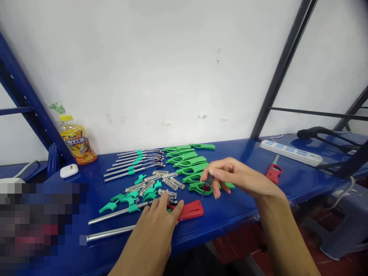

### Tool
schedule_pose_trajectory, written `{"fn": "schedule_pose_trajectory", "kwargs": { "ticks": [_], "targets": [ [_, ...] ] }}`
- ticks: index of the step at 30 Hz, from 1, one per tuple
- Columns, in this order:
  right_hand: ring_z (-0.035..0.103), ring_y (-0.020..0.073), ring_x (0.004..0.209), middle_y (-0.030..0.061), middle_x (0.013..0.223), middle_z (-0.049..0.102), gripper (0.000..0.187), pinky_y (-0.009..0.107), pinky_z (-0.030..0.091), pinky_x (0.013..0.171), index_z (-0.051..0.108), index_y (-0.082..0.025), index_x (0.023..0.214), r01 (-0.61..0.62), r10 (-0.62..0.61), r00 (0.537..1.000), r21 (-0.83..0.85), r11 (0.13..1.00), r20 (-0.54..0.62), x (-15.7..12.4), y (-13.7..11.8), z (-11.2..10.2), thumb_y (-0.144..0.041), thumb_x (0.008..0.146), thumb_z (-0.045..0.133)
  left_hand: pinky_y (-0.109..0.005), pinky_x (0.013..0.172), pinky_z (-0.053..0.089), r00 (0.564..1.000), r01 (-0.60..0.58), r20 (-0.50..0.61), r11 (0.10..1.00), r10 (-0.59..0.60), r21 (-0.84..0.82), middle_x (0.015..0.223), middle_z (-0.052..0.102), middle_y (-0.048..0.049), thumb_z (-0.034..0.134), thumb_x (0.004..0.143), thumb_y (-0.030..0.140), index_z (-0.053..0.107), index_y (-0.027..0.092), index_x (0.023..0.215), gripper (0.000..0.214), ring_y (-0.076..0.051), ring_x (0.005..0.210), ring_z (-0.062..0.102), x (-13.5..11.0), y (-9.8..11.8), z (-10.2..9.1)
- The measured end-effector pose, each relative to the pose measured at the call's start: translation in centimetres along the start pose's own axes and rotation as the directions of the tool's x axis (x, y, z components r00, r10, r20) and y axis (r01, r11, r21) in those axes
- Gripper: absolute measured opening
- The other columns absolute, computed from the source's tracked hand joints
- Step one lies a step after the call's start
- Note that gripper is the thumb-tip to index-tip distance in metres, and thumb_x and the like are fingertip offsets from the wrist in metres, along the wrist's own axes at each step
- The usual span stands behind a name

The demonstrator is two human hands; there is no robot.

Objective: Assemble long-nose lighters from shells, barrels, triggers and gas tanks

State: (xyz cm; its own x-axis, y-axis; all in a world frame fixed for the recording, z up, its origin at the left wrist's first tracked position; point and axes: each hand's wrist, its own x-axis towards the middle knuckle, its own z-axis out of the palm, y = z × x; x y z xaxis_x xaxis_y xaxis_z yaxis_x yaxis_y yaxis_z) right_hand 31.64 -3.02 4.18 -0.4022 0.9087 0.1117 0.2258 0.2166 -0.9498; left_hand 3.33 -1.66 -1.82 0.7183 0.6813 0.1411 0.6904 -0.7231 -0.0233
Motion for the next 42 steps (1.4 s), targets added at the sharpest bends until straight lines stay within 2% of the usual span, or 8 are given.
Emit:
{"fn": "schedule_pose_trajectory", "kwargs": {
  "ticks": [5,8,13,17,20,24,32,42],
  "targets": [
    [0.042,0.0069,0.048,-0.0081,0.056,0.056,0.038,0.019,0.034,0.044,0.071,-0.018,0.086,-0.045,0.049,0.994,0.045,0.998,-0.098,0.2,-0.3,0.8,-0.050,0.084,0.091,-0.032,0.088,0.054,1.000,-0.010,0.000,1.000,0.010,-0.027,0.123,0.063,-0.0140,0.046,0.104,0.020,0.061,0.029,0.156,0.055,-0.026,0.102,0.064,0.0,-0.4,0.5],
    [0.036,0.0061,0.049,-0.0106,0.057,0.050,0.039,0.018,0.030,0.044,0.062,-0.021,0.081,0.014,-0.002,0.986,0.070,0.997,-0.165,0.3,-0.6,1.3,-0.044,0.083,0.093,-0.033,0.088,0.055,1.000,-0.004,0.002,0.999,0.004,-0.038,0.123,0.064,-0.0140,0.045,0.104,0.018,0.063,0.030,0.154,0.054,-0.027,0.105,0.065,0.2,-0.5,1.1],
    [0.048,0.0074,0.044,-0.0082,0.057,0.059,0.029,0.018,0.036,0.042,0.072,-0.020,0.098,0.011,-0.009,0.999,0.051,0.999,-0.039,0.1,-0.7,0.9,-0.048,0.098,0.078,-0.039,0.089,0.058,0.995,0.046,0.094,0.999,-0.044,-0.014,0.126,0.064,-0.0157,0.043,0.105,0.012,0.065,0.031,0.153,0.056,-0.028,0.103,0.069,0.9,-0.1,1.5],
    [0.068,0.0111,0.057,0.0022,0.071,0.077,0.042,0.019,0.039,0.046,0.078,-0.016,0.114,0.051,-0.050,0.996,-0.008,0.999,0.078,-0.2,-0.3,0.4,-0.055,0.108,0.063,-0.043,0.091,0.059,0.979,0.072,0.188,0.997,-0.078,0.040,0.131,0.063,-0.0177,0.040,0.108,0.010,0.057,0.032,0.159,0.058,-0.027,0.100,0.071,1.3,0.6,0.5],
    [0.076,0.0146,0.069,0.0054,0.079,0.082,0.049,0.020,0.042,0.050,0.076,-0.018,0.121,0.040,-0.043,0.997,0.035,0.999,0.071,-0.1,0.0,0.2,-0.060,0.111,0.054,-0.044,0.094,0.060,0.966,0.086,0.239,0.994,-0.098,0.061,0.134,0.063,-0.0189,0.040,0.110,0.010,0.053,0.032,0.162,0.058,-0.028,0.107,0.072,1.6,1.1,-0.4],
    [0.069,0.0102,0.057,0.0014,0.071,0.077,0.041,0.019,0.037,0.047,0.077,-0.016,0.109,0.020,-0.020,1.000,0.044,0.999,-0.011,0.3,0.2,-0.1,-0.055,0.107,0.064,-0.047,0.101,0.059,0.956,0.107,0.269,0.993,-0.117,0.050,0.142,0.061,-0.0201,0.039,0.109,0.009,0.054,0.031,0.162,0.059,-0.033,0.121,0.070,1.8,1.4,-0.8],
    [0.046,0.0073,0.058,-0.0068,0.068,0.062,0.036,0.021,0.034,0.052,0.064,-0.020,0.080,0.032,-0.021,0.981,0.055,0.998,-0.191,0.1,-0.3,0.5,-0.038,0.082,0.095,-0.049,0.100,0.058,0.984,0.088,0.154,0.996,-0.088,0.005,0.146,0.058,-0.0209,0.037,0.110,0.012,0.055,0.033,0.161,0.059,-0.034,0.121,0.068,1.3,0.3,1.4],
    [0.057,0.0110,0.066,0.0019,0.092,0.076,0.032,0.022,0.039,0.051,0.067,-0.023,0.089,0.053,-0.047,0.992,0.047,0.998,-0.119,0.5,-0.3,0.7,-0.044,0.085,0.091,-0.043,0.096,0.059,0.995,0.064,0.072,0.998,-0.063,-0.016,0.134,0.062,-0.0171,0.040,0.110,0.013,0.058,0.034,0.159,0.056,-0.029,0.112,0.069,1.2,-0.2,2.2]
  ]
}}
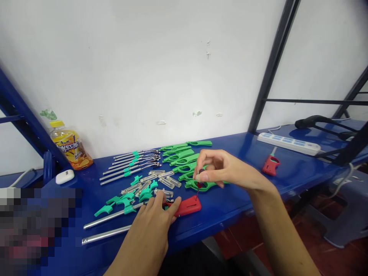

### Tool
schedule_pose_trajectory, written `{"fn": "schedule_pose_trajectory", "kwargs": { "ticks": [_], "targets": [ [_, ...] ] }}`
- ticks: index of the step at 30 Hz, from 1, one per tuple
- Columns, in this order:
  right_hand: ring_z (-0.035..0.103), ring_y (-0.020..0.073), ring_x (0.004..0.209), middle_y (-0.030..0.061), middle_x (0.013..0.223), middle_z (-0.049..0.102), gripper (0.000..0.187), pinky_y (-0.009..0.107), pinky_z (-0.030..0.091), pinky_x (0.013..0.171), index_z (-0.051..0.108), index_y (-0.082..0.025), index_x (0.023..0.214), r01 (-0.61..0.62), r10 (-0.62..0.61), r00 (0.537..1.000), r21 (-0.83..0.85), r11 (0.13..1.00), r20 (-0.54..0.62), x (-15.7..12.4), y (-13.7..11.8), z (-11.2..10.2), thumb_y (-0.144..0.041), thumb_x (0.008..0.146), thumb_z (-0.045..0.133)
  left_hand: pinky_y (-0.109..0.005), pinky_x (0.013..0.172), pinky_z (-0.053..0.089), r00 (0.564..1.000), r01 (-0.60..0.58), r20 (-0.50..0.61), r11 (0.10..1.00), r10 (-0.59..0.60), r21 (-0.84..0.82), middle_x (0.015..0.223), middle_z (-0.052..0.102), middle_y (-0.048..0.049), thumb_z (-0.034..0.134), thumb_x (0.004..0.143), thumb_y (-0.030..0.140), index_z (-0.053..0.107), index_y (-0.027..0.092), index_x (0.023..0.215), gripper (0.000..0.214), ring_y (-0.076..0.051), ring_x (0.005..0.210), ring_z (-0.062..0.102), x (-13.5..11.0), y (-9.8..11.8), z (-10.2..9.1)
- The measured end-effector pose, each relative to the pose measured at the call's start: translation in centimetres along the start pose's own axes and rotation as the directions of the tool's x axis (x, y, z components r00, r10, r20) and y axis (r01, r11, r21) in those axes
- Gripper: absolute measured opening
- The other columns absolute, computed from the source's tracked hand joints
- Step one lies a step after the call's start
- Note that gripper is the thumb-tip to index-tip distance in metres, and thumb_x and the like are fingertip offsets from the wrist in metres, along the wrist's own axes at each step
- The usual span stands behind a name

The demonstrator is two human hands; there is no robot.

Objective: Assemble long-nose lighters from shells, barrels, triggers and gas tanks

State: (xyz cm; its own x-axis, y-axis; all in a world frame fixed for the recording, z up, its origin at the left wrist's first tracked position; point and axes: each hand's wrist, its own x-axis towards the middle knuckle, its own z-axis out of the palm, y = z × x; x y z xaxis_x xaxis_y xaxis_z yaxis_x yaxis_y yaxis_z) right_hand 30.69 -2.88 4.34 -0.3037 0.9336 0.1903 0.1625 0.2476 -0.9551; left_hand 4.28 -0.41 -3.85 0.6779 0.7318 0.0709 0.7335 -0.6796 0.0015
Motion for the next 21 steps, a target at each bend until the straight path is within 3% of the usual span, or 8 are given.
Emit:
{"fn": "schedule_pose_trajectory", "kwargs": {
  "ticks": [3,6,9,15,18,21],
  "targets": [
    [0.059,0.0104,0.065,-0.0003,0.087,0.074,0.029,0.023,0.040,0.054,0.071,-0.023,0.089,0.038,-0.040,0.999,-0.052,0.998,-0.033,0.1,0.1,0.1,-0.042,0.085,0.091,-0.042,0.093,0.059,1.000,-0.005,-0.002,1.000,0.005,0.000,0.131,0.063,-0.0169,0.040,0.109,0.013,0.058,0.034,0.158,0.056,-0.029,0.107,0.070,0.0,-0.1,0.0],
    [0.050,0.0071,0.058,-0.0034,0.088,0.070,0.024,0.023,0.035,0.052,0.078,-0.025,0.095,0.048,-0.063,0.993,-0.159,0.986,-0.094,0.1,0.2,0.3,-0.041,0.085,0.092,-0.042,0.086,0.060,1.000,-0.006,0.016,1.000,0.005,0.021,0.125,0.064,-0.0158,0.041,0.109,0.015,0.058,0.035,0.159,0.056,-0.027,0.096,0.070,-0.1,0.0,-0.1],
    [0.044,0.0070,0.056,-0.0039,0.085,0.069,0.020,0.025,0.032,0.050,0.081,-0.025,0.088,0.066,-0.100,0.988,-0.267,0.961,-0.119,0.1,0.2,0.8,-0.043,0.088,0.089,-0.040,0.085,0.059,1.000,-0.014,0.009,1.000,0.013,0.028,0.124,0.064,-0.0150,0.042,0.108,0.014,0.058,0.035,0.158,0.057,-0.027,0.098,0.070,-0.1,-0.1,0.0],
    [0.053,0.0092,0.064,-0.0034,0.080,0.063,0.035,0.024,0.039,0.057,0.072,-0.021,0.079,0.095,-0.194,0.965,-0.455,0.885,-0.175,-0.2,0.0,1.5,-0.046,0.104,0.071,-0.039,0.082,0.059,1.000,-0.005,-0.003,0.999,0.005,0.053,0.124,0.064,-0.0148,0.043,0.109,0.016,0.059,0.036,0.158,0.055,-0.025,0.091,0.069,0.0,-0.2,0.2],
    [0.056,0.0082,0.059,-0.0044,0.076,0.061,0.040,0.022,0.043,0.056,0.065,-0.021,0.082,0.085,-0.161,0.977,-0.439,0.894,-0.138,-0.2,-0.1,1.5,-0.047,0.111,0.058,-0.039,0.083,0.058,1.000,-0.011,-0.017,0.999,0.011,0.040,0.125,0.064,-0.0142,0.044,0.108,0.016,0.059,0.037,0.157,0.055,-0.026,0.093,0.069,0.0,-0.1,0.2],
    [0.069,0.0104,0.061,-0.0027,0.083,0.069,0.033,0.020,0.049,0.053,0.069,-0.022,0.094,0.045,-0.071,0.994,-0.296,0.954,-0.078,-0.2,-0.1,1.3,-0.050,0.109,0.061,-0.038,0.083,0.058,1.000,-0.004,-0.013,1.000,0.004,0.018,0.123,0.063,-0.0138,0.043,0.109,0.015,0.059,0.036,0.157,0.056,-0.024,0.090,0.068,-0.1,0.0,0.0]
  ]
}}
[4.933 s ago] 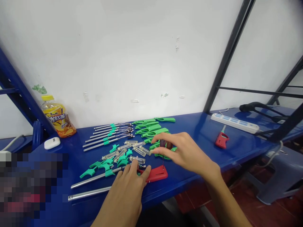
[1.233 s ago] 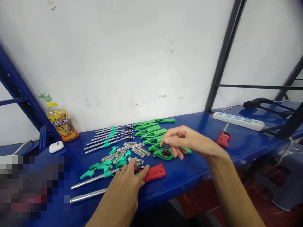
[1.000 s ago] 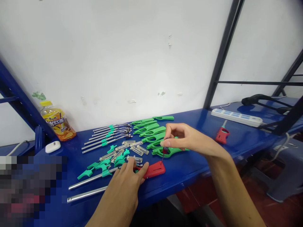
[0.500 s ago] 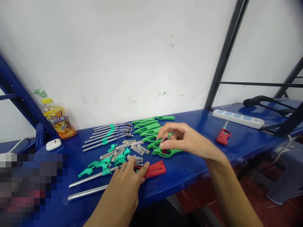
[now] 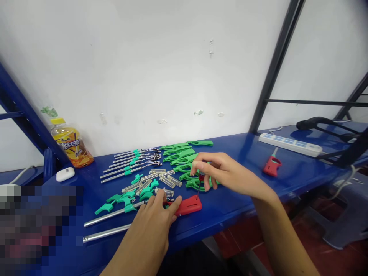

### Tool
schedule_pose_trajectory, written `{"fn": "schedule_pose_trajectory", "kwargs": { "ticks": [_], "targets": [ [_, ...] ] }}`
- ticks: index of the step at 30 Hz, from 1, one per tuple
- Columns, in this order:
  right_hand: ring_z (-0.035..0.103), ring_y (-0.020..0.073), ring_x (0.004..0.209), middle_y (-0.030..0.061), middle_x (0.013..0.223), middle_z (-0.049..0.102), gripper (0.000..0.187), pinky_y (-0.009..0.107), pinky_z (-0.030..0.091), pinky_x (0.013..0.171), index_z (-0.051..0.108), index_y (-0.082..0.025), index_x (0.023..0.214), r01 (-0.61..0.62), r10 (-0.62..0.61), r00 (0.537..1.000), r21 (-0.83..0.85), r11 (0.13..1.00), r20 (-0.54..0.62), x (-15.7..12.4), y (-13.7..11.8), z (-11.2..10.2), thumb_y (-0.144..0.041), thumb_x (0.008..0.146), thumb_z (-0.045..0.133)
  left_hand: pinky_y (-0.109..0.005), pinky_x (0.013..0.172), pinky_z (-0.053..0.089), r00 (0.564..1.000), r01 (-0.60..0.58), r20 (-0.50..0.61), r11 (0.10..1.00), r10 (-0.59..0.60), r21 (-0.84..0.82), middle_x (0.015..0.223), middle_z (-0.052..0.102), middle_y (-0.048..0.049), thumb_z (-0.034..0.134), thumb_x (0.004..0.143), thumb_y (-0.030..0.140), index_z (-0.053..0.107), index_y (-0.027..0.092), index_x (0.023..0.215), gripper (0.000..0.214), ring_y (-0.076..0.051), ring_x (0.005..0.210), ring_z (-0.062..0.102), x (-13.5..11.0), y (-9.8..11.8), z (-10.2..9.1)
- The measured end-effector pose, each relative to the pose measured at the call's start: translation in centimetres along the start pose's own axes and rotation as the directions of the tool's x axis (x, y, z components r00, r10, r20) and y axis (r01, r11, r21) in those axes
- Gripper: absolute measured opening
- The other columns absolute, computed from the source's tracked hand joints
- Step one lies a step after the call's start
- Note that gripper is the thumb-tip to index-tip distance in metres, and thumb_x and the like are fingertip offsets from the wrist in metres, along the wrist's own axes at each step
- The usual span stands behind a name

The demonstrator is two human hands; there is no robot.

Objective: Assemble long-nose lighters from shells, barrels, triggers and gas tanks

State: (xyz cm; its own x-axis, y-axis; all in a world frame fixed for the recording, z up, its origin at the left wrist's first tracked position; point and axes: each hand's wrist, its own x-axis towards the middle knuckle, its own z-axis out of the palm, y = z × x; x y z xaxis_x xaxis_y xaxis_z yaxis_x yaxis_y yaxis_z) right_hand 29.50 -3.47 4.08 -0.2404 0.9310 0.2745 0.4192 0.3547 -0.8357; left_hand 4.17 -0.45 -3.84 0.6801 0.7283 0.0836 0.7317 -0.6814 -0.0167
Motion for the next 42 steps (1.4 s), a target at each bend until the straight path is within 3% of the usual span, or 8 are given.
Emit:
{"fn": "schedule_pose_trajectory", "kwargs": {
  "ticks": [3,7,13,17,20,23,32,42],
  "targets": [
    [0.078,0.0132,0.071,0.0016,0.099,0.076,0.027,0.019,0.055,0.055,0.072,-0.021,0.105,-0.012,-0.001,0.994,0.121,0.993,0.106,-0.1,0.1,-0.4,-0.047,0.109,0.064,-0.036,0.083,0.058,1.000,-0.010,0.010,0.999,0.010,-0.033,0.122,0.063,-0.0144,0.041,0.109,0.016,0.060,0.034,0.157,0.055,-0.024,0.091,0.067,0.0,0.1,-0.2],
    [0.083,0.0162,0.084,0.0082,0.125,0.076,0.035,0.020,0.059,0.059,0.074,-0.022,0.126,0.009,-0.056,0.974,0.207,0.978,0.221,-0.4,0.3,-1.2,-0.045,0.116,0.049,-0.040,0.084,0.058,0.999,0.003,0.032,1.000,-0.003,-0.010,0.125,0.063,-0.0156,0.041,0.109,0.017,0.059,0.035,0.158,0.055,-0.026,0.091,0.068,0.1,0.1,-0.2],
    [0.073,0.0107,0.070,0.0050,0.109,0.080,0.026,0.020,0.052,0.057,0.082,-0.022,0.111,0.025,-0.034,0.994,0.089,0.996,0.105,-0.5,-0.3,-1.4,-0.043,0.107,0.068,-0.040,0.090,0.058,1.000,-0.007,0.010,0.999,0.007,-0.038,0.126,0.063,-0.0155,0.039,0.109,0.016,0.060,0.033,0.157,0.055,-0.026,0.098,0.068,-0.1,0.2,-0.4],
    [0.068,0.0127,0.067,0.0025,0.092,0.078,0.026,0.022,0.050,0.056,0.081,-0.021,0.093,-0.037,0.032,0.998,0.105,0.994,0.053,-0.3,-0.4,-0.7,-0.047,0.094,0.083,-0.036,0.086,0.058,1.000,-0.002,0.005,0.999,0.002,-0.045,0.124,0.063,-0.0144,0.039,0.109,0.015,0.061,0.033,0.156,0.055,-0.024,0.095,0.068,-0.2,0.2,-0.6],
    [0.067,0.0140,0.066,0.0016,0.090,0.077,0.026,0.024,0.049,0.056,0.078,-0.022,0.089,-0.035,0.032,0.999,0.111,0.993,0.029,-0.3,-0.3,-0.3,-0.046,0.087,0.090,-0.037,0.092,0.058,1.000,-0.012,-0.005,0.999,0.011,-0.049,0.130,0.063,-0.0155,0.038,0.109,0.014,0.061,0.033,0.156,0.055,-0.026,0.107,0.068,-0.2,0.2,-0.6],
    [0.067,0.0150,0.066,0.0001,0.084,0.076,0.027,0.026,0.049,0.059,0.075,-0.022,0.086,-0.026,0.026,1.000,0.072,0.997,-0.002,-0.4,-0.2,0.0,-0.044,0.085,0.092,-0.039,0.095,0.058,1.000,-0.010,-0.004,0.999,0.010,-0.032,0.137,0.061,-0.0169,0.040,0.109,0.015,0.060,0.033,0.157,0.055,-0.029,0.115,0.067,-0.3,0.2,-0.6],
    [0.067,0.0159,0.066,-0.0007,0.078,0.076,0.029,0.028,0.048,0.061,0.073,-0.023,0.082,-0.023,0.024,0.997,0.022,1.000,-0.073,-0.1,-0.1,0.1,-0.043,0.083,0.093,-0.037,0.093,0.057,1.000,-0.006,0.012,0.999,0.007,-0.046,0.130,0.062,-0.0154,0.039,0.111,0.015,0.058,0.034,0.158,0.054,-0.027,0.110,0.068,-0.4,0.3,-0.8],
    [0.066,0.0155,0.064,-0.0008,0.078,0.076,0.031,0.028,0.048,0.059,0.070,-0.023,0.081,-0.021,0.022,0.999,0.023,1.000,-0.046,-0.1,-0.1,0.3,-0.046,0.085,0.091,-0.036,0.084,0.058,1.000,-0.013,-0.004,1.000,0.013,0.001,0.127,0.065,-0.0160,0.040,0.109,0.017,0.058,0.033,0.159,0.055,-0.026,0.097,0.069,-0.4,0.4,-0.6]
  ]
}}
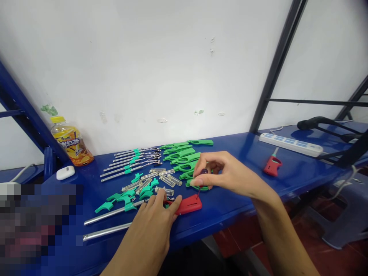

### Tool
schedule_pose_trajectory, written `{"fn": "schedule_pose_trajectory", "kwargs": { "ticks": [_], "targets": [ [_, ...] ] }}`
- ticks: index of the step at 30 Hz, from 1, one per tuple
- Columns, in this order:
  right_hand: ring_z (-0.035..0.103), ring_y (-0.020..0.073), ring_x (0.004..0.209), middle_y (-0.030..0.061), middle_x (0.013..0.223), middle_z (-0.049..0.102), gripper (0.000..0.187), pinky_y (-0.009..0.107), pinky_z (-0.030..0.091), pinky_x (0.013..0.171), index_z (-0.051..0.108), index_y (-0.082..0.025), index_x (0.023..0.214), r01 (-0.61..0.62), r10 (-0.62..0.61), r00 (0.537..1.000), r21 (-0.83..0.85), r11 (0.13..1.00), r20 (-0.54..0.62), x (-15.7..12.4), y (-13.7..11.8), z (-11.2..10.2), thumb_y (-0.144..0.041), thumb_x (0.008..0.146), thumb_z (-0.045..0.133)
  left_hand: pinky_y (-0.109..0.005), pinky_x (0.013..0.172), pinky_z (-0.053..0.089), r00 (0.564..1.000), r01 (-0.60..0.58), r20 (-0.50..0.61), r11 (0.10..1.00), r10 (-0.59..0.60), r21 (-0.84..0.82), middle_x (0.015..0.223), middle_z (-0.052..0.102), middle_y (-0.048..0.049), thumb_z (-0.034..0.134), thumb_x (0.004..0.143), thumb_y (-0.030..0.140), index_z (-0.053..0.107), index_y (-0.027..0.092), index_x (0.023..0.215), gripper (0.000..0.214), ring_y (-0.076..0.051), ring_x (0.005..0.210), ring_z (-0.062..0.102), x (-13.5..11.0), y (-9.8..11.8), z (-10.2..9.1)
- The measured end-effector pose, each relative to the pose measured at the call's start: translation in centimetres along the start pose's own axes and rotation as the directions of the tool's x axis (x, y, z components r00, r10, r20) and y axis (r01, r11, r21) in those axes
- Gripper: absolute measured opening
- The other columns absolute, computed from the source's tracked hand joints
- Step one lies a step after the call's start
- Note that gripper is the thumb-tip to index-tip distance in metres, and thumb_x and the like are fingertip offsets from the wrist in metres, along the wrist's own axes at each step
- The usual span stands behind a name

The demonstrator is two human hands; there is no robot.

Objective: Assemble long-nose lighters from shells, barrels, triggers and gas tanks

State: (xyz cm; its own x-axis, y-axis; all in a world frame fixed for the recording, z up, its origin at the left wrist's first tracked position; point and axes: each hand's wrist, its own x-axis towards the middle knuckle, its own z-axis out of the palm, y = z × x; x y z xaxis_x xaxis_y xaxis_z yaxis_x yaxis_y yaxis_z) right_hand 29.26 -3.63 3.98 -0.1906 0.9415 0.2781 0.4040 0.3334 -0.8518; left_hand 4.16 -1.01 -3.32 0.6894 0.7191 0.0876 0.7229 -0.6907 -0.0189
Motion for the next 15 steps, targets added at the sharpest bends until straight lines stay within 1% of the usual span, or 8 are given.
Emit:
{"fn": "schedule_pose_trajectory", "kwargs": {
  "ticks": [3,6,8,11,13,14,15],
  "targets": [
    [0.068,0.0158,0.064,0.0001,0.078,0.077,0.032,0.028,0.049,0.058,0.071,-0.023,0.082,0.002,-0.002,1.000,-0.002,1.000,-0.018,0.2,0.2,0.0,-0.048,0.087,0.089,-0.039,0.086,0.060,1.000,0.008,0.010,1.000,-0.008,-0.005,0.127,0.066,-0.0162,0.040,0.109,0.018,0.060,0.032,0.157,0.054,-0.027,0.096,0.070,0.0,0.3,-0.2],
    [0.068,0.0157,0.064,0.0008,0.078,0.078,0.032,0.027,0.049,0.056,0.071,-0.022,0.082,0.000,0.000,1.000,-0.003,1.000,-0.029,0.4,0.3,0.0,-0.049,0.088,0.088,-0.047,0.098,0.059,1.000,0.004,0.030,1.000,-0.003,-0.009,0.137,0.065,-0.0174,0.041,0.107,0.016,0.058,0.030,0.159,0.056,-0.032,0.114,0.069,0.0,0.7,-0.7],
    [0.068,0.0155,0.064,0.0005,0.078,0.077,0.033,0.026,0.050,0.056,0.070,-0.022,0.082,-0.005,0.005,1.000,0.004,1.000,-0.024,0.3,0.3,-0.1,-0.049,0.088,0.088,-0.050,0.105,0.057,0.998,0.005,0.067,1.000,-0.003,-0.019,0.146,0.062,-0.0178,0.044,0.100,0.009,0.054,0.029,0.161,0.065,-0.034,0.126,0.067,-0.2,0.8,-1.3],
    [0.068,0.0155,0.064,-0.0002,0.077,0.076,0.033,0.026,0.051,0.057,0.069,-0.023,0.081,-0.013,0.013,1.000,0.015,1.000,-0.008,0.2,0.1,-0.2,-0.048,0.088,0.088,-0.047,0.107,0.057,0.994,-0.007,0.112,0.998,0.015,-0.067,0.155,0.059,-0.0147,0.046,0.088,0.001,0.047,0.031,0.166,0.083,-0.033,0.134,0.065,-1.4,0.4,-1.8],
    [0.068,0.0155,0.064,-0.0005,0.077,0.076,0.033,0.027,0.051,0.057,0.068,-0.023,0.082,-0.019,0.019,1.000,0.015,1.000,0.001,0.1,-0.1,-0.2,-0.048,0.088,0.088,-0.045,0.110,0.056,0.997,-0.021,0.068,0.996,0.026,-0.085,0.160,0.058,-0.0104,0.047,0.086,0.001,0.043,0.035,0.168,0.089,-0.032,0.141,0.062,-2.4,-0.3,-1.8],
    [0.068,0.0155,0.063,-0.0007,0.076,0.076,0.033,0.027,0.051,0.057,0.068,-0.023,0.081,-0.019,0.019,1.000,0.010,1.000,0.004,0.1,-0.2,-0.2,-0.048,0.088,0.088,-0.046,0.112,0.055,0.998,-0.014,0.063,0.997,0.019,-0.077,0.161,0.058,-0.0097,0.048,0.085,0.002,0.041,0.035,0.169,0.090,-0.032,0.144,0.059,-2.9,-0.7,-1.7],
    [0.068,0.0154,0.063,-0.0009,0.076,0.075,0.033,0.027,0.051,0.057,0.068,-0.023,0.081,-0.018,0.018,1.000,0.006,1.000,0.004,0.1,-0.2,-0.2,-0.048,0.088,0.088,-0.045,0.112,0.056,0.998,0.008,0.069,0.998,-0.003,-0.068,0.157,0.062,-0.0094,0.050,0.083,0.003,0.042,0.035,0.168,0.091,-0.032,0.142,0.061,-3.2,-1.2,-1.5]
  ]
}}
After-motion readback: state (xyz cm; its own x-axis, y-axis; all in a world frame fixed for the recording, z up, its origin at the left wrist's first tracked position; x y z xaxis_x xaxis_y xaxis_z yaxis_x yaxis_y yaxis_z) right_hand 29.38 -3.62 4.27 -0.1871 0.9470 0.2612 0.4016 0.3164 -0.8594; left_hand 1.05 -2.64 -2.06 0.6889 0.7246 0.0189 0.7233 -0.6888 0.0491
